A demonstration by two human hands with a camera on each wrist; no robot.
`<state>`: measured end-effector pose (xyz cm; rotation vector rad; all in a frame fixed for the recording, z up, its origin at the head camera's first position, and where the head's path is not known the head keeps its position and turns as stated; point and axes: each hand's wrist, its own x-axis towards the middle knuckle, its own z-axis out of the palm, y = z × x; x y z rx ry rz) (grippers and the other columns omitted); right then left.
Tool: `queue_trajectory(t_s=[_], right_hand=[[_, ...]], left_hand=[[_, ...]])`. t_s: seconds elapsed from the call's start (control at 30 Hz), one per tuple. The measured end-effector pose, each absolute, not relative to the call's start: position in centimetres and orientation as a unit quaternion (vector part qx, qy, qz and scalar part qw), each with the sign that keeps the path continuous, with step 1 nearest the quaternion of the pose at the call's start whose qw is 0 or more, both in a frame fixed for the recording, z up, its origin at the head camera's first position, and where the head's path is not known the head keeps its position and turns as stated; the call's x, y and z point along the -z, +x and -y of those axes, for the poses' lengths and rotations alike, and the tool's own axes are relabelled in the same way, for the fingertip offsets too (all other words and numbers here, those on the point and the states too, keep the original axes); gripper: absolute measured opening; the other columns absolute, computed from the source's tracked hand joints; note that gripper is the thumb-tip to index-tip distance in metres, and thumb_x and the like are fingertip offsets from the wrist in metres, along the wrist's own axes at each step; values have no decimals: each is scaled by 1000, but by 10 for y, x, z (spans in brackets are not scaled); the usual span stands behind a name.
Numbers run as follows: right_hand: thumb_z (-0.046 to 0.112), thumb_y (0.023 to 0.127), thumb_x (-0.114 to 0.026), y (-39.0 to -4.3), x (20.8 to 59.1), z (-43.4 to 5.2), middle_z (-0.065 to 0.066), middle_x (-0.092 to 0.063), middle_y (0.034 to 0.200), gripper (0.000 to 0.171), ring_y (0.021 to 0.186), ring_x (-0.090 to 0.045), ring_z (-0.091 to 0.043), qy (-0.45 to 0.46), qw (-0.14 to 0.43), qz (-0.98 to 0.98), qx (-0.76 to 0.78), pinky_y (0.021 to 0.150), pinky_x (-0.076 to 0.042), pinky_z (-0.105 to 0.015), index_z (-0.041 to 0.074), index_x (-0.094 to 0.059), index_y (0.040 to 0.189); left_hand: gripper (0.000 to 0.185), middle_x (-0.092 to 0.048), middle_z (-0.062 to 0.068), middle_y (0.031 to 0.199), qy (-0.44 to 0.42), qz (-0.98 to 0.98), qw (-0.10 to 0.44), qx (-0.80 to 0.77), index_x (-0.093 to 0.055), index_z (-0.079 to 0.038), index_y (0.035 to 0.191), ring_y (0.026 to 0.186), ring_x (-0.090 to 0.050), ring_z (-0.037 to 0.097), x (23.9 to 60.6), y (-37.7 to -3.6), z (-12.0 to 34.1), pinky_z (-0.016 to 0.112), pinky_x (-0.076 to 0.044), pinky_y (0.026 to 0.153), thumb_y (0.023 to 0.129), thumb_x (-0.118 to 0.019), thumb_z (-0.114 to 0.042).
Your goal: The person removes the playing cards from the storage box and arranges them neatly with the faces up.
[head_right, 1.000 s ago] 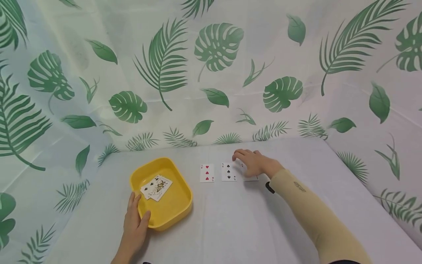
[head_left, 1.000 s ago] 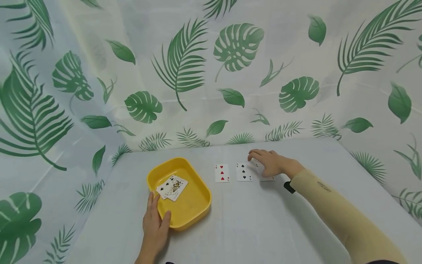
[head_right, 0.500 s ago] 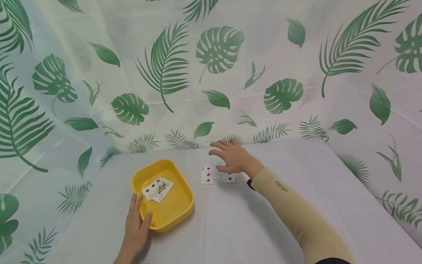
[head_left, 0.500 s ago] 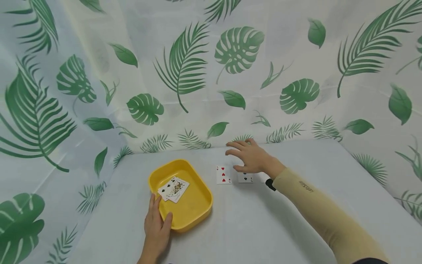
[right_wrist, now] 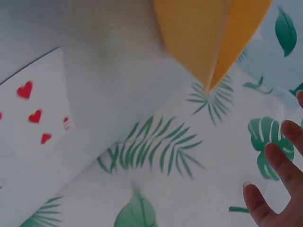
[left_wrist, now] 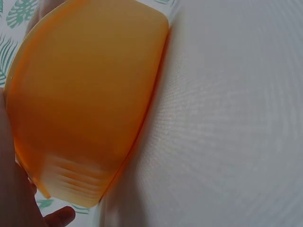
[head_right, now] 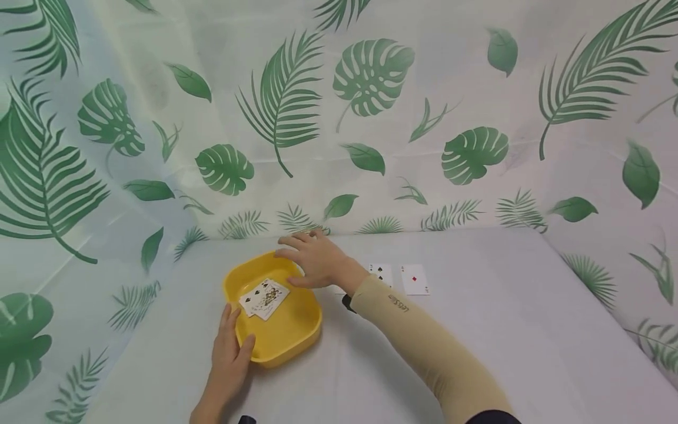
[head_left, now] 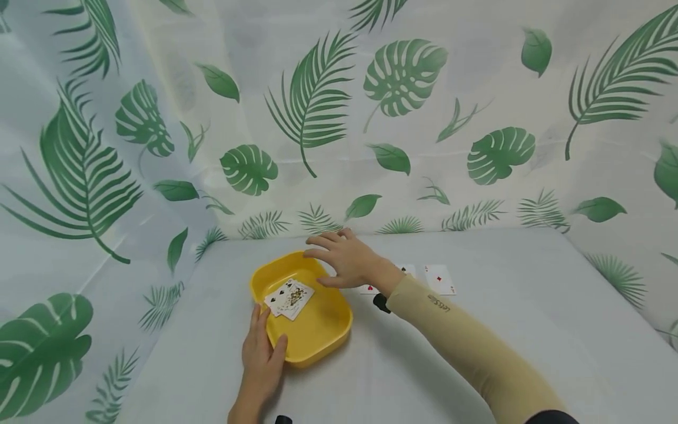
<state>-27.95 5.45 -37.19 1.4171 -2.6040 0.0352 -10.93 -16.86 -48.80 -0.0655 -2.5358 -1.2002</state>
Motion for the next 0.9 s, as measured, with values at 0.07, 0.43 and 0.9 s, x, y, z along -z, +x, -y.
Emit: queue_trajectory(t_s=[0.07, 0.43, 0.9], right_hand=[[50, 96, -59, -276, 371, -40, -3, -39, 158, 59, 141, -38, -27, 484, 75, 872, -7, 110, -32, -55, 27, -48, 149], [55, 96, -58, -267, 368, 16, 0, -44, 154, 63, 137, -44, -23, 485, 20, 873, 54, 110, -37, -48, 27, -46, 151], [62, 94, -57, -269, 418, 54, 5, -45, 152, 62, 129, -51, -23, 440, -55, 891, 101, 107, -39, -45, 34, -48, 149]], left_hand=[[60, -15, 23, 164, -28, 890, 173, 421, -29, -2, 152, 143, -25, 49, 488, -111, 167, 69, -19, 109, 99, -55, -16], [60, -13, 19, 166, -32, 896, 164, 412, -28, -2, 153, 144, -24, 48, 489, -119, 164, 70, -18, 108, 102, -53, -20], [59, -14, 20, 165, -21, 899, 162, 406, -27, -2, 154, 143, -25, 48, 491, -111, 169, 70, -19, 108, 103, -53, -19]])
